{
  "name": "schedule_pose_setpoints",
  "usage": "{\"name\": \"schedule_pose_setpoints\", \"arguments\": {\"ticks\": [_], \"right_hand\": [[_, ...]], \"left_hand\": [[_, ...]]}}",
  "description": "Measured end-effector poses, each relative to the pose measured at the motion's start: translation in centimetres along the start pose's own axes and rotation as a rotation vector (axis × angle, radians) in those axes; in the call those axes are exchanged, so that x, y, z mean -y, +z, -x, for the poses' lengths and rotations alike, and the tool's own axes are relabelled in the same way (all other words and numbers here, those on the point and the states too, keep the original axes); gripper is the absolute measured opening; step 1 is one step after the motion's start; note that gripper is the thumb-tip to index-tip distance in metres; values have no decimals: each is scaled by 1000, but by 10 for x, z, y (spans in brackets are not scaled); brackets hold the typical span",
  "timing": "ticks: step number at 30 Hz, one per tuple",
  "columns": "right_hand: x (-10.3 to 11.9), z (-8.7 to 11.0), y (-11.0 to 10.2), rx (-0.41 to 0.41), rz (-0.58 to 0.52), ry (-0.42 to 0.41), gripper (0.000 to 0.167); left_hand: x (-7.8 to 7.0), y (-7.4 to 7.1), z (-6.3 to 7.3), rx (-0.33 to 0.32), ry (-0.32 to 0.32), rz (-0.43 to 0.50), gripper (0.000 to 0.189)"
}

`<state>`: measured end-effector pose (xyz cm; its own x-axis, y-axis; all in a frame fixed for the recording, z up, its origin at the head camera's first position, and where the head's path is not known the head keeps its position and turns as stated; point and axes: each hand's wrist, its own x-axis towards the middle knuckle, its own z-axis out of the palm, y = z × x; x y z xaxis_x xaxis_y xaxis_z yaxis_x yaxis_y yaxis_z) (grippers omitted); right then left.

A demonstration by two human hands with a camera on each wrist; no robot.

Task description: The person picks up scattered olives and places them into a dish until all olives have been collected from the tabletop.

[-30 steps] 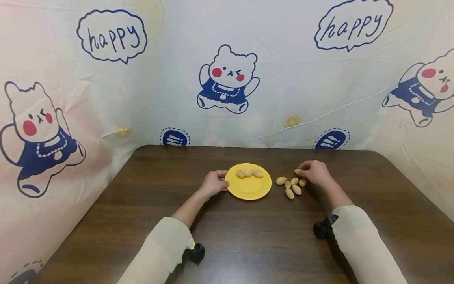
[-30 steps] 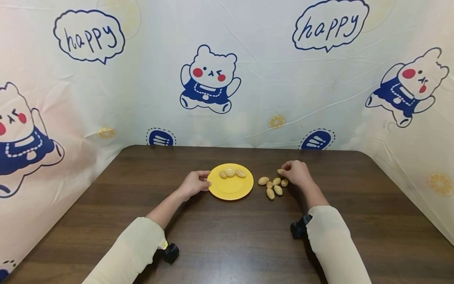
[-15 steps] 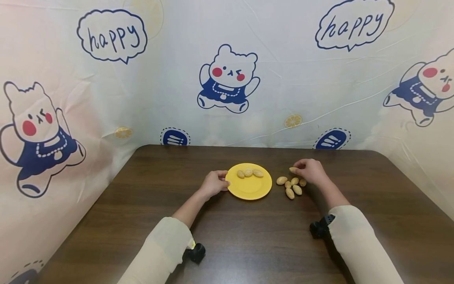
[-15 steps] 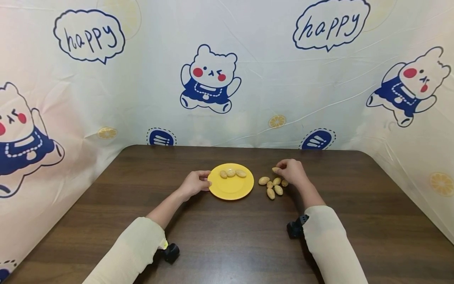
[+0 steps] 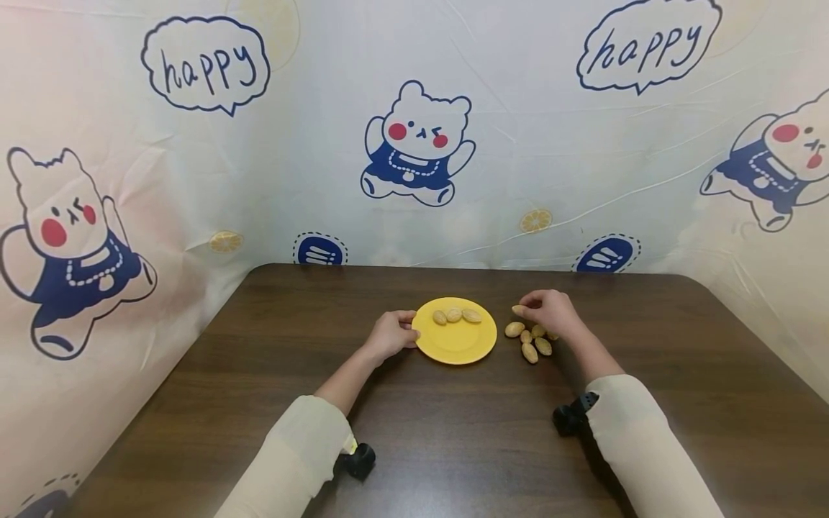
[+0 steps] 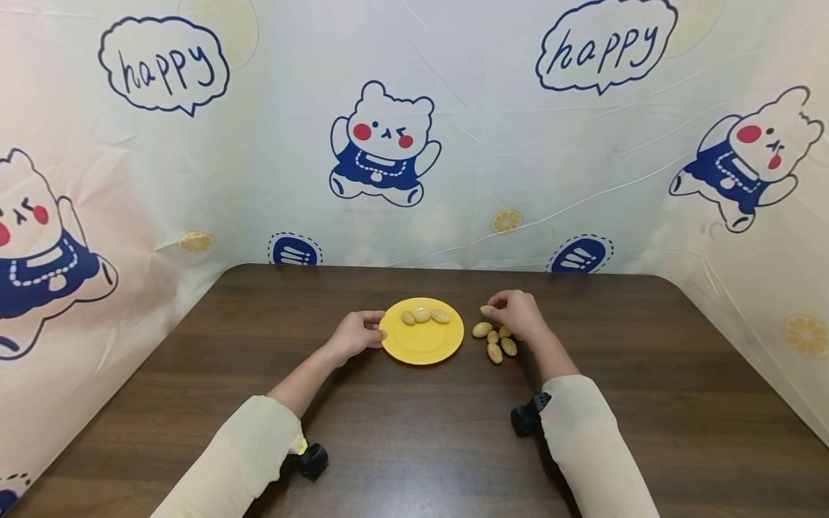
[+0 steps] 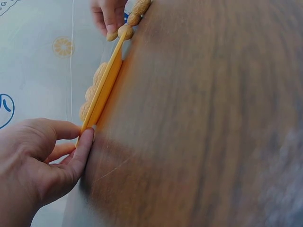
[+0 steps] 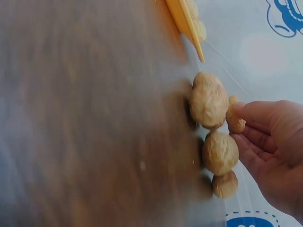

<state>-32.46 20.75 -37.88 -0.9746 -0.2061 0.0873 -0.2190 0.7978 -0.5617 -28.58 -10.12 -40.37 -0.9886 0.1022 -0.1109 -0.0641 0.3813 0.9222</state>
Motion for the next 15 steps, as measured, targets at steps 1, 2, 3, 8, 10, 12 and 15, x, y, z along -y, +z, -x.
{"name": "schedule_pose_setpoints", "arguments": {"ticks": [1,2,3,8,10,12,15], "right_hand": [[2,0,1,0,-1,1,31],[3,-1,2,3,-3,-1,31],[5,-1,3,5,-9,1,30],[15,-2,10,29,-28,3,31],[18,-3,12,39,-36,5,31],[22,-5,14,49,-49,11,31],[27,-6,17,66,-64,13,30]], "left_hand": [[0,0,0,0,0,-1,50],[0,0,0,-1,-1,0,50],[0,0,0,-1,-2,0,50],[2,0,-1,-1,-4,7,50],[2,0,-1,-2,-5,8,51],[1,0,-1,-2,-6,9,51],[1,0,-1,-2,-7,12,51]]}}
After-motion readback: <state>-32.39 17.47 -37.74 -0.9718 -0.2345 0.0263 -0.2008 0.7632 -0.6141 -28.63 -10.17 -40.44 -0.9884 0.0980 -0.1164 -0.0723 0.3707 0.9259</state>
